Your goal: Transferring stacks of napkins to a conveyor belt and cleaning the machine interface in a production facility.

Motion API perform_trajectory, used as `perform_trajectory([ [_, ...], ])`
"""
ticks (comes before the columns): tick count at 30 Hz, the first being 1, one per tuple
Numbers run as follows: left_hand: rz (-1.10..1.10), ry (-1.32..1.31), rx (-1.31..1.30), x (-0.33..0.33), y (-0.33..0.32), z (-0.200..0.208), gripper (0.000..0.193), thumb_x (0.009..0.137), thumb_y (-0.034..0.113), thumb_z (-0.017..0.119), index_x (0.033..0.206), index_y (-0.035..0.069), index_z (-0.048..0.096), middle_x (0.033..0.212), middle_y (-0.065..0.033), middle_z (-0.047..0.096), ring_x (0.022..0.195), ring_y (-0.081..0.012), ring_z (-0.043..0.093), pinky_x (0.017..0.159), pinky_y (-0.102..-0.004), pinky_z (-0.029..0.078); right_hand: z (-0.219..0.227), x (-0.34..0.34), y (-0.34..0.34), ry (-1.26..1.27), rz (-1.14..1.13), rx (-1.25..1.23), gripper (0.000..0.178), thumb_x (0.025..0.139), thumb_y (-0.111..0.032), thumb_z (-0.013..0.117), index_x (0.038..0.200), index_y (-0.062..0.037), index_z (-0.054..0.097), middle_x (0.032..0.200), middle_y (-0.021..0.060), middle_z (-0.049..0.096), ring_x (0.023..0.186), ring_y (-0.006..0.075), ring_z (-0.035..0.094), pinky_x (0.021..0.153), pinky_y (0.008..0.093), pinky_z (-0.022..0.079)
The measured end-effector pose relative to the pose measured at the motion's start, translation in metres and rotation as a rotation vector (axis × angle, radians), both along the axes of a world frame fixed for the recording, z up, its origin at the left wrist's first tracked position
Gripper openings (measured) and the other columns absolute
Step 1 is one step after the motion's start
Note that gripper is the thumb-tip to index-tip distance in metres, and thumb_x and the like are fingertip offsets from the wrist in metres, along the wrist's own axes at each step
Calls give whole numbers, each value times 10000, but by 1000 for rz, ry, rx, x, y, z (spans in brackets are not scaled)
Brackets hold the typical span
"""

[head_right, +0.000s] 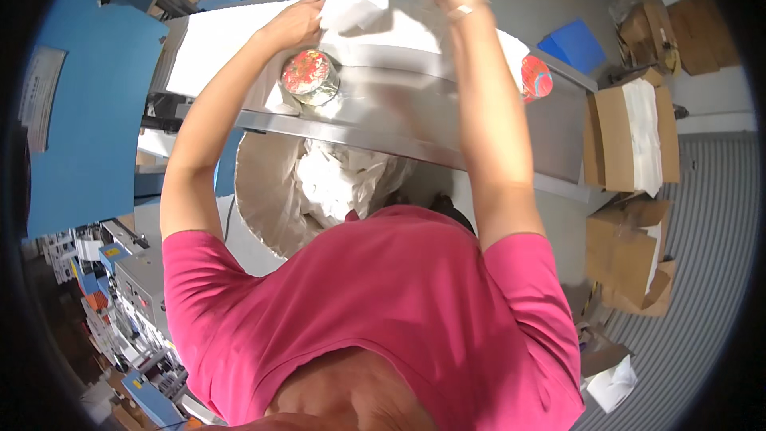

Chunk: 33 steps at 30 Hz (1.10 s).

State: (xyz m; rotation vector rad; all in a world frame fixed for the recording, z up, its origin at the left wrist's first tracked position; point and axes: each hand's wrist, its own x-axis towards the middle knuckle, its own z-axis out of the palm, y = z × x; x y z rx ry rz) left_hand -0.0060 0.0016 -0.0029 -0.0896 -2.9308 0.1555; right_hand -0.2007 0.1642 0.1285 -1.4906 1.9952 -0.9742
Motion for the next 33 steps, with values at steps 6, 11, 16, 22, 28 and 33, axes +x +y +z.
perform_trajectory([
  [6, 394, 87, -20, 20, 39, 28, 608, 720, 32, 550, 1304, 130, 413, 1356, -134, 379, 1265, -339, 326, 967, -455, 350, -54, 89, 75, -483, 499, 67, 152, 852, -221, 556, 839, -73, 589, 604, -76, 489, 519, 35, 436, 469, 205, 369],
  [11, 426, 231, -9, 36, 52, 53, 541, 686, 13, 551, 1219, 64, 480, 1293, -156, 438, 1209, -337, 386, 939, -448, 371, -218, 191, 116, -896, 365, 581, 406, 867, -340, 564, 955, 56, 572, 688, 89, 605, 532, 127, 574, 493, 242, 487],
  [16, 603, 280, 237, 52, 78, 42, 373, 732, 37, 490, 1097, 1, 559, 1145, -195, 544, 1073, -356, 497, 917, -419, 392, -151, 146, 136, -636, 639, 680, 514, 868, -406, 523, 1161, 17, 531, 771, 103, 637, 609, 124, 598, 559, 242, 503],
  [22, 846, 495, 453, 30, 104, 11, 276, 803, 72, 479, 1031, -42, 583, 1062, -237, 569, 1005, -393, 527, 880, -426, 422, -108, 10, 156, -312, -67, -20, 267, 846, -201, 592, 1046, -26, 605, 835, 60, 646, 698, 101, 594, 614, 251, 489],
  [28, 894, 608, 272, -12, 126, -2, 322, 798, 59, 484, 1096, -51, 538, 1111, -257, 539, 995, -413, 522, 879, -455, 410, -155, -151, 208, 200, -631, 10, 649, 838, -452, 527, 1217, 68, 443, 1195, 256, 509, 1107, 366, 499, 950, 377, 380],
  [33, 746, 685, 40, -56, 150, -2, 339, 762, 100, 558, 1066, -48, 523, 1101, -275, 506, 1020, -409, 483, 879, -487, 379, -190, -184, 209, 25, -281, 127, 655, 869, -468, 507, 1330, -28, 358, 1244, 193, 497, 1145, 247, 487, 957, 312, 362],
])
